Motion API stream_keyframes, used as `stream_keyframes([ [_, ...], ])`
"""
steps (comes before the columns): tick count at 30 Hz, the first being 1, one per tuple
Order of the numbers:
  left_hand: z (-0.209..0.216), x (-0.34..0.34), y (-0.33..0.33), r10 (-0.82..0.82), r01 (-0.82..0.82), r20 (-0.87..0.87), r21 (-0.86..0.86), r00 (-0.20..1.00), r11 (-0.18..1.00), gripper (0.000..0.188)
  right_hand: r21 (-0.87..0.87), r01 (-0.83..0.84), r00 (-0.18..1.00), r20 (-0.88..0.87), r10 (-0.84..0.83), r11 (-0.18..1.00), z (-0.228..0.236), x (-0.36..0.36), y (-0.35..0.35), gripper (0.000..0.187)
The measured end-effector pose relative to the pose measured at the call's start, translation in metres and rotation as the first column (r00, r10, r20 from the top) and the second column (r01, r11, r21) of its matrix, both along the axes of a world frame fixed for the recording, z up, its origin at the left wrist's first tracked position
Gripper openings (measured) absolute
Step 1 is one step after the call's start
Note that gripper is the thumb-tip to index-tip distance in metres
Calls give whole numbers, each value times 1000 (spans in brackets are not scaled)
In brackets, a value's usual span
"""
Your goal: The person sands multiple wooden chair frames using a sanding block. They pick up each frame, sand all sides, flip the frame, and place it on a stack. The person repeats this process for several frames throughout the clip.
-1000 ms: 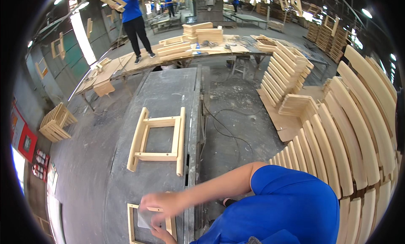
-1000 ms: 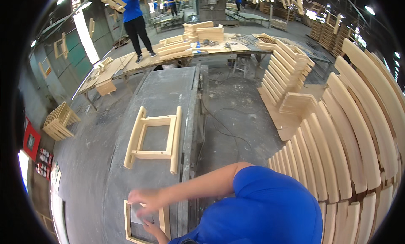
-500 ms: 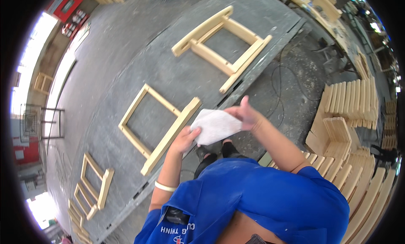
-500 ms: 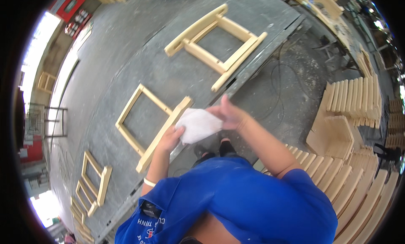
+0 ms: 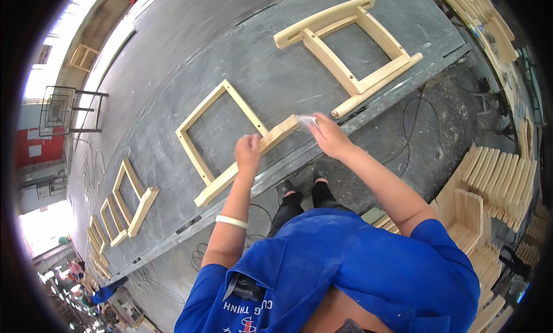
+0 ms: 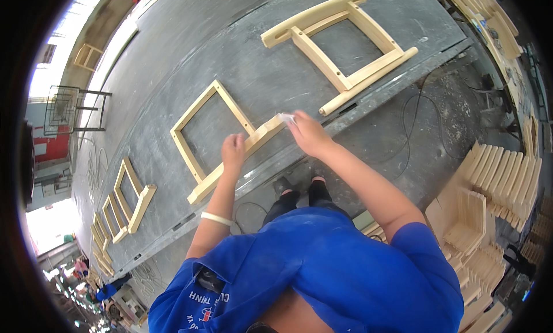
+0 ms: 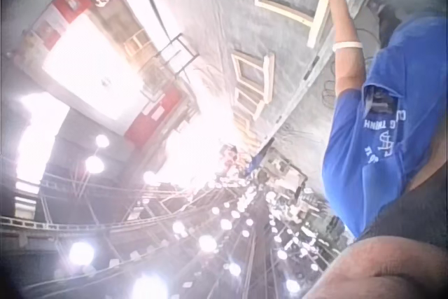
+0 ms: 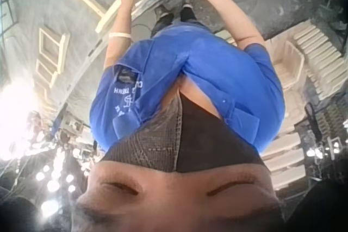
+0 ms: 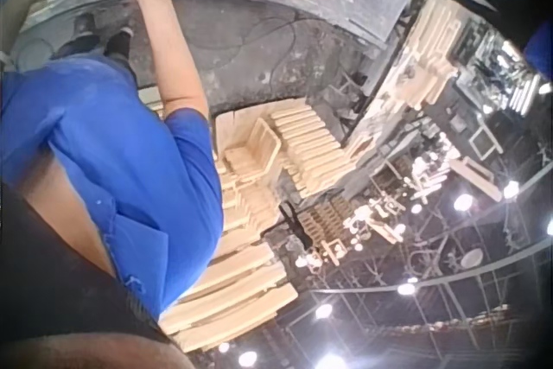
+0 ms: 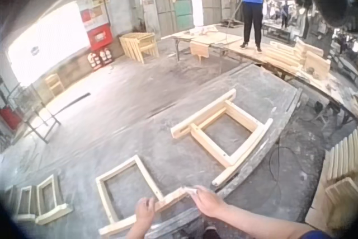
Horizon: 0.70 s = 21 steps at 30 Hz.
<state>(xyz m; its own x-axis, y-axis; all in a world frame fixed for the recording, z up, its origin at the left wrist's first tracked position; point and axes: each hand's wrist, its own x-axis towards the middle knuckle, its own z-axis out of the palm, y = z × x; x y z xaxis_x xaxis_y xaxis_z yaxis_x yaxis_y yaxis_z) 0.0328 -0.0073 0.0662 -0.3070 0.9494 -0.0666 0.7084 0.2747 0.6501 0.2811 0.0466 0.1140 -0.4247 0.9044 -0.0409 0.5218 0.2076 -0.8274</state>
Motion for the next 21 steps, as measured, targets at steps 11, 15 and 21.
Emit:
stream_keyframes([
  [11, -57, -32, -1, 267, -335, -363, -137, 892, 932, 46, 457, -161, 978, 190, 80, 875, -107, -60, 4, 50],
  [15, -57, -28, 3, 234, -280, -262, -153, 936, 948, 45, 435, -238, 937, 339, 87, 869, -109, -46, 5, 48],
  [21, -44, -21, 6, 145, -236, -346, -239, 927, 942, 47, 468, -89, 973, 229, -24, 879, -107, -44, -7, 49],
])
